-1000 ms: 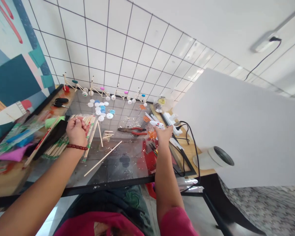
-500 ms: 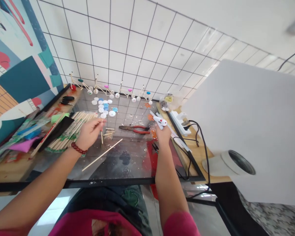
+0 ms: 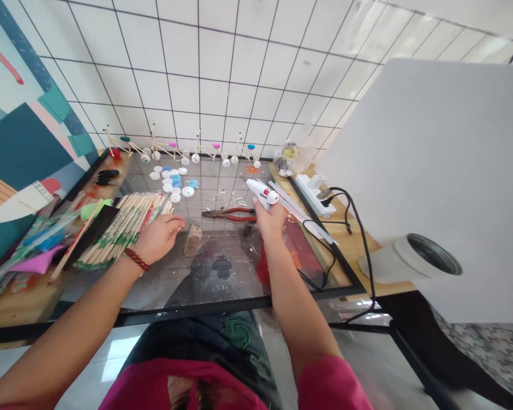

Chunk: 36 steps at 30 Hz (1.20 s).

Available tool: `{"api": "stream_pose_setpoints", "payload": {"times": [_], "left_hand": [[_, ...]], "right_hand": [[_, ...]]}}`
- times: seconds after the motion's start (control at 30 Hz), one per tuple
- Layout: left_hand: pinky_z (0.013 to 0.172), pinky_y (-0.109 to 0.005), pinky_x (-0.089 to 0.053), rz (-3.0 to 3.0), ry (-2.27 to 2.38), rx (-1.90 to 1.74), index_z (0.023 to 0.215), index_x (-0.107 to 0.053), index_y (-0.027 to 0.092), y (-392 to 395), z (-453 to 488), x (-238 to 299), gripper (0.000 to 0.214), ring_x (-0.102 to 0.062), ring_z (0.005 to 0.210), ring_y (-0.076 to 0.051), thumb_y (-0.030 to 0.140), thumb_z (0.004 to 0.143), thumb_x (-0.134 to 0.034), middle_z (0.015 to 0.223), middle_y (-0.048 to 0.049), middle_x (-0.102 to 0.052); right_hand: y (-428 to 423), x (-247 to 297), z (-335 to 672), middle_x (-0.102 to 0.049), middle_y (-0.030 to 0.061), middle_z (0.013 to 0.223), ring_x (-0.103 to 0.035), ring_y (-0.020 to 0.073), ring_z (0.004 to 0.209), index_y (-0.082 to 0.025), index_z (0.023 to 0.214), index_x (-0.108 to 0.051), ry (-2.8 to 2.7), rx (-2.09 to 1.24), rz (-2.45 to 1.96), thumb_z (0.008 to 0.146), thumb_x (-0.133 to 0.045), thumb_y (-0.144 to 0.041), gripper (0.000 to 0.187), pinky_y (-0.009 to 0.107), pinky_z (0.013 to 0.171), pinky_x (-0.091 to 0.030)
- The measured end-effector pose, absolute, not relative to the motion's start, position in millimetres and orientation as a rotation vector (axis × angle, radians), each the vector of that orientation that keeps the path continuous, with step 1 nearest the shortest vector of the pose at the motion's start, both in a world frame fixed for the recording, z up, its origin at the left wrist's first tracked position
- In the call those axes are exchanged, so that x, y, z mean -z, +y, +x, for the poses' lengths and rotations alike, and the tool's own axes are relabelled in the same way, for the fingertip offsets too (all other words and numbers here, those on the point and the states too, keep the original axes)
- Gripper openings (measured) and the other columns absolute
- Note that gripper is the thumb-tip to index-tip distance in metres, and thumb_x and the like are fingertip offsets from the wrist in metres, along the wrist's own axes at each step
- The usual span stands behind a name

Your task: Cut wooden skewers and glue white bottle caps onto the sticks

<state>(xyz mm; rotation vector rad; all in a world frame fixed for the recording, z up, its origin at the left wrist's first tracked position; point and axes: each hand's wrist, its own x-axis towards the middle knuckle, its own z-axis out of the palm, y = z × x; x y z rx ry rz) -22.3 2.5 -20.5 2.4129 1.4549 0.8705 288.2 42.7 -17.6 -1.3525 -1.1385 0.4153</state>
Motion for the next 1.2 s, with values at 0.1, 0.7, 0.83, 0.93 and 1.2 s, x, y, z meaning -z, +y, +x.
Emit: {"api": "stream_pose_setpoints", "payload": {"times": [0.1,0.7,0.83,0.93,1.2], "left_hand": [[0.085,-0.042,-0.049,2.474,1.520,-0.870,0.092,-0.076,0.022,-2.0,-14.1,11.7,0.029,-0.064,0.093,-0.030,0.032,0.089,-0.049,0.097,-0.0141,-0.070],[0.110,-0.048,-0.036,1.778,1.588,-1.252,0.062,-0.064,0.020,86.3,-31.6,5.1,0.018,-0.046,0.129,-0.034,0.010,0.057,-0.078,0.111,-0.0114,-0.066],[0.087,-0.047,-0.054,1.489,1.456,-1.303,0.074,-0.065,0.019,78.8,-29.3,2.7,0.010,-0.065,0.100,-0.028,0.025,0.072,-0.072,0.096,-0.0119,-0.070],[0.068,-0.035,-0.056,1.105,1.219,-1.198,0.079,-0.066,0.016,70.8,-28.5,-6.3,0.007,-0.067,0.074,-0.020,0.023,0.078,-0.069,0.086,-0.0132,-0.072],[0.061,-0.028,-0.048,1.363,1.438,-1.141,0.060,-0.064,0.020,59.4,-11.1,-0.3,0.022,-0.061,0.065,-0.019,0.022,0.057,-0.086,0.064,-0.0035,-0.066]], "right_hand": [[41.2,16.4,281.5,-0.076,0.0091,0.097,-0.069,0.0250,0.092,-0.014,0.104,-0.070,-1.120,-0.457,-1.276,0.075,-0.067,-0.046,0.043,0.041,0.092,-0.053],[42.2,20.4,270.1,-0.076,0.0057,0.091,-0.069,0.0223,0.086,-0.016,0.097,-0.071,-1.126,-0.563,-1.229,0.073,-0.071,-0.042,0.035,0.038,0.088,-0.055],[43.6,20.8,267.7,-0.076,0.0065,0.094,-0.069,0.0229,0.087,-0.015,0.100,-0.072,-1.143,-0.589,-1.229,0.073,-0.071,-0.040,0.037,0.038,0.087,-0.055],[43.4,21.4,265.6,-0.077,0.0068,0.094,-0.069,0.0232,0.087,-0.014,0.101,-0.072,-1.145,-0.599,-1.251,0.072,-0.072,-0.040,0.039,0.038,0.087,-0.054],[39.0,21.8,266.1,-0.077,0.0058,0.090,-0.069,0.0229,0.087,-0.015,0.094,-0.072,-1.177,-0.548,-1.234,0.073,-0.071,-0.042,0.034,0.038,0.086,-0.054]]}}
